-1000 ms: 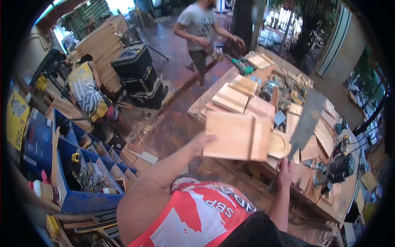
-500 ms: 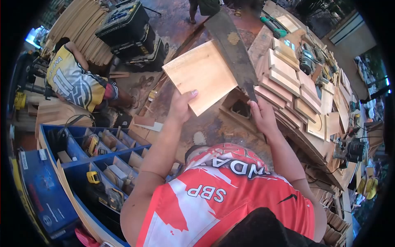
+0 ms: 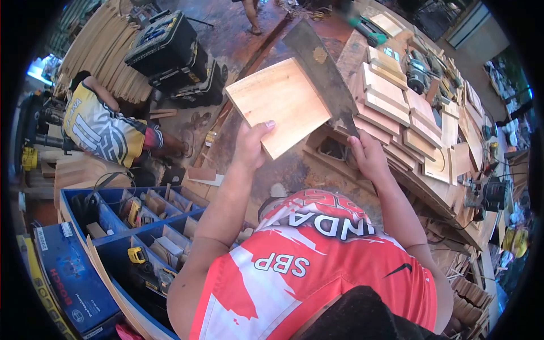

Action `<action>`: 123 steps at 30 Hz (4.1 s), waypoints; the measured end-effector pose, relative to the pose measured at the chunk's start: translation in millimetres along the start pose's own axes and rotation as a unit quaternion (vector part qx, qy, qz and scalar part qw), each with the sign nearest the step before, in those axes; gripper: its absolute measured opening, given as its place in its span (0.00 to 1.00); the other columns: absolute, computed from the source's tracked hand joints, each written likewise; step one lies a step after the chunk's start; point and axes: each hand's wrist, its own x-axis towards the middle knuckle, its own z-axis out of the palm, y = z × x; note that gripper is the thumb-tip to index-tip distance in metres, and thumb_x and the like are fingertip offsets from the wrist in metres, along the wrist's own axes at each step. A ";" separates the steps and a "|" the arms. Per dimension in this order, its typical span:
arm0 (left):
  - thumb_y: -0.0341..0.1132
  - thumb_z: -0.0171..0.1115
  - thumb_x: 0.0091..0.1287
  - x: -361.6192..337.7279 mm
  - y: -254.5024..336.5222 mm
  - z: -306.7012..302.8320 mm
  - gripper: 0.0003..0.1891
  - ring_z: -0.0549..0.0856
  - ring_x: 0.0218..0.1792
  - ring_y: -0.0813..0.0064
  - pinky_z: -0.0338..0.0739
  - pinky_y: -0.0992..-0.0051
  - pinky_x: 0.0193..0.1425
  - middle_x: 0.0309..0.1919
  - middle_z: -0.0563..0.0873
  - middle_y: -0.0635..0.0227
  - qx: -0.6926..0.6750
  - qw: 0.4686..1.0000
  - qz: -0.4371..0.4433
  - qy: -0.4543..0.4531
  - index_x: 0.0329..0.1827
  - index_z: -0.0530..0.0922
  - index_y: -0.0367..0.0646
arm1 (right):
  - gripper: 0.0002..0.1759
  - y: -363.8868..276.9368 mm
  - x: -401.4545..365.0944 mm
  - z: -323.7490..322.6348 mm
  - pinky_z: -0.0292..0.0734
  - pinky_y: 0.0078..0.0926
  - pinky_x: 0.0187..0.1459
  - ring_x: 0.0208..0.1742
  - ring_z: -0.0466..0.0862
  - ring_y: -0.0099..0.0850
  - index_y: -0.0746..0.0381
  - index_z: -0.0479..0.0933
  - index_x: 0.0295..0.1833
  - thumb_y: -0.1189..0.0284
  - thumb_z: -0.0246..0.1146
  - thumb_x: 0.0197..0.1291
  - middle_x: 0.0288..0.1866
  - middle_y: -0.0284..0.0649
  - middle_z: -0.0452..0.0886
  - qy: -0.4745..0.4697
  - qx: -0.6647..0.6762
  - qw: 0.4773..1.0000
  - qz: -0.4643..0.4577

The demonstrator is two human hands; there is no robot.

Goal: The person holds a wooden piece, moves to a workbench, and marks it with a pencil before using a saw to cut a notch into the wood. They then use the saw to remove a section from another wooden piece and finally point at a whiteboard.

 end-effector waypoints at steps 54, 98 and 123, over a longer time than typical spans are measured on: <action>0.31 0.71 0.58 27.2 -422.2 391.8 0.41 0.67 0.70 0.53 0.61 0.65 0.75 0.68 0.66 0.40 0.419 0.885 0.046 -0.199 0.73 0.58 0.32 | 0.14 344.9 -272.8 -240.1 0.70 0.53 0.49 0.48 0.76 0.63 0.68 0.67 0.53 0.70 0.50 0.66 0.44 0.65 0.77 0.303 -0.034 0.920 0.244; 0.76 0.50 0.58 22.3 -438.8 415.3 0.58 0.45 0.79 0.51 0.36 0.46 0.78 0.77 0.52 0.46 0.750 0.516 0.156 -0.384 0.78 0.50 0.36 | 0.09 317.0 -290.1 -216.8 0.69 0.61 0.39 0.38 0.79 0.65 0.63 0.62 0.49 0.68 0.48 0.72 0.33 0.65 0.79 0.194 -0.185 0.889 0.370; 0.74 0.50 0.59 20.3 -412.8 427.5 0.57 0.50 0.78 0.52 0.40 0.48 0.79 0.76 0.55 0.47 0.735 0.528 0.091 -0.415 0.76 0.53 0.31 | 0.12 307.5 -276.0 -209.7 0.70 0.61 0.38 0.38 0.79 0.65 0.61 0.62 0.55 0.69 0.49 0.71 0.33 0.66 0.79 0.185 -0.213 0.862 0.421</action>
